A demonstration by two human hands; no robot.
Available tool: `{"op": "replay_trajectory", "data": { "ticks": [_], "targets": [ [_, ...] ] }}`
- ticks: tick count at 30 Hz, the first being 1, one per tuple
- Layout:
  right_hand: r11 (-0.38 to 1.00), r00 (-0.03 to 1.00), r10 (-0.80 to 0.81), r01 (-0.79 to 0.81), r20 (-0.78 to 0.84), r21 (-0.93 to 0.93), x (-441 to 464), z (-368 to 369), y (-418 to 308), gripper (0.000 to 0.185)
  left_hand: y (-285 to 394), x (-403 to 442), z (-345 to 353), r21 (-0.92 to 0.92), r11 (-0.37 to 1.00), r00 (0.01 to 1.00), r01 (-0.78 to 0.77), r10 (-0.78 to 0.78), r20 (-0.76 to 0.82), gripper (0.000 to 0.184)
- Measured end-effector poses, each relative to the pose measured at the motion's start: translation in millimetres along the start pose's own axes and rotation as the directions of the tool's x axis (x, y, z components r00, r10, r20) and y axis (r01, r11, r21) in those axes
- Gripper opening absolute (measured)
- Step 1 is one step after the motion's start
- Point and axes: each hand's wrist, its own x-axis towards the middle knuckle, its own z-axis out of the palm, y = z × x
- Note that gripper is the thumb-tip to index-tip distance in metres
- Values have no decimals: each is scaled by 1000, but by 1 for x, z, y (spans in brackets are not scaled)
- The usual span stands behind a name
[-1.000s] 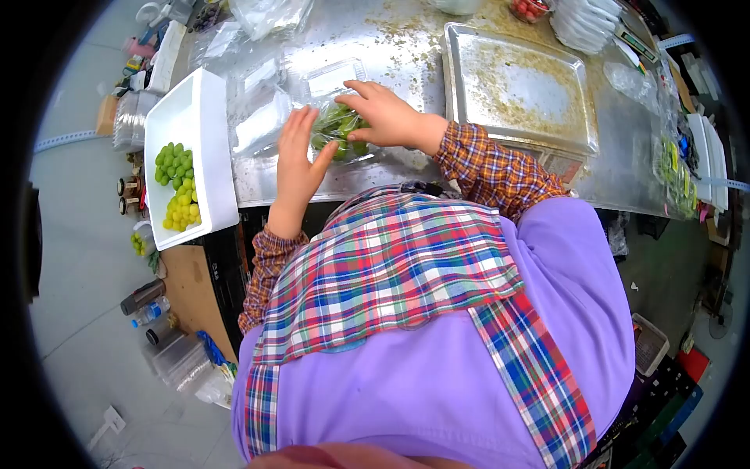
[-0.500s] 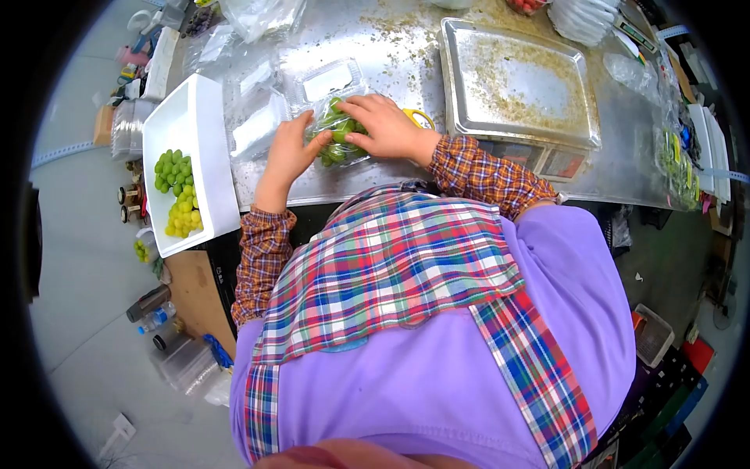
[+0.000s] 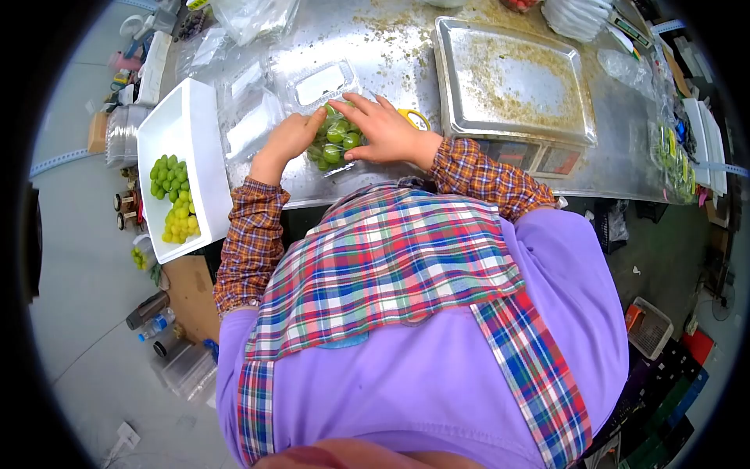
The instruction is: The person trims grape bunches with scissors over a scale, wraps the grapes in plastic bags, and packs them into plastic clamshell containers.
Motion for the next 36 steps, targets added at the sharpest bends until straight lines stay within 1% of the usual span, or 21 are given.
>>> {"op": "replay_trajectory", "data": {
  "ticks": [2, 5, 6, 8, 9, 11, 12, 15, 17, 18, 21, 22, 24, 25, 27, 30, 31, 33, 35, 36],
  "targets": [
    [1000, 999, 25, -25, 39, -12, 1, 10, 8, 95, -2, 0, -4, -11, 1000, 999, -23, 23, 33, 77],
    [999, 999, 30, -29, 42, -26, -3, 7, 13, 95, 4, -2, -6, -81, 995, 998, -62, 62, -14, 77],
    [998, 995, 60, -58, 79, -36, -2, 4, 10, 95, 4, -4, -11, -90, 993, 994, -75, 68, -85, 74],
    [998, 992, 56, -51, 110, -48, -2, -2, 8, 95, 7, -9, -20, -104, 989, 971, -109, 84, -223, 69],
    [997, 990, 56, -50, 128, -52, -4, -3, 7, 95, 10, -6, -25, -101, 991, 959, -84, 53, -279, 65],
    [997, 996, 42, -37, 74, -62, -7, 3, 7, 92, 13, 8, -35, -103, 994, 920, -28, -15, -391, 57],
    [997, 998, 31, -28, 48, -66, -7, 5, 5, 91, 6, 24, -29, -99, 991, 854, -94, 29, -519, 43],
    [994, 995, -42, 32, -94, -107, -6, -1, -9, 82, -8, 65, -21, 66, 991, 822, -112, 130, -555, 35],
    [977, 984, -158, 143, -84, -161, 1, -2, -16, 76, -22, 96, -14, 192, 972, 771, -136, 225, -596, 31],
    [963, 974, -212, 194, -77, -188, 5, -1, -19, 72, -28, 109, -12, 253, 956, 744, -146, 275, -609, 31],
    [913, 944, -329, 328, 36, -244, 19, 17, -19, 67, -35, 136, -11, 298, 954, 895, 34, 104, -434, 33],
    [917, 940, -336, 341, 61, -208, 22, 30, -11, 61, -33, 138, -12, 317, 945, 916, 77, 58, -397, 33],
    [928, 939, -345, 342, 10, -149, 17, 32, -4, 57, -22, 135, -15, 358, 918, 943, 167, -43, -331, 34],
    [931, 936, -351, 347, -14, -116, 18, 34, -2, 55, -21, 133, -18, 396, 903, 936, 169, -20, -352, 33],
    [926, 930, -366, 360, -41, -113, 18, 33, -3, 52, -20, 126, -23, 468, 866, 922, 177, 21, -387, 29],
    [930, 932, -360, 355, -37, -92, 18, 36, -1, 53, -9, 115, -56, 536, 841, 881, 70, 200, -428, 22],
    [933, 935, -354, 350, -32, -86, 19, 37, 0, 54, -4, 110, -69, 522, 853, 859, -22, 283, -427, 19],
    [940, 941, -337, 335, -27, -67, 17, 38, 1, 54, 15, 96, -90, 486, 849, 792, -209, 438, -425, 15],
    [947, 947, -319, 318, -25, -40, 19, 34, -1, 55, 34, 52, -84, 577, 766, 642, -284, 599, -479, 16],
    [958, 960, -278, 274, -34, -86, 15, 25, -11, 56, 37, 27, -69, 570, 764, 596, -303, 618, -512, 16]
  ]
}}
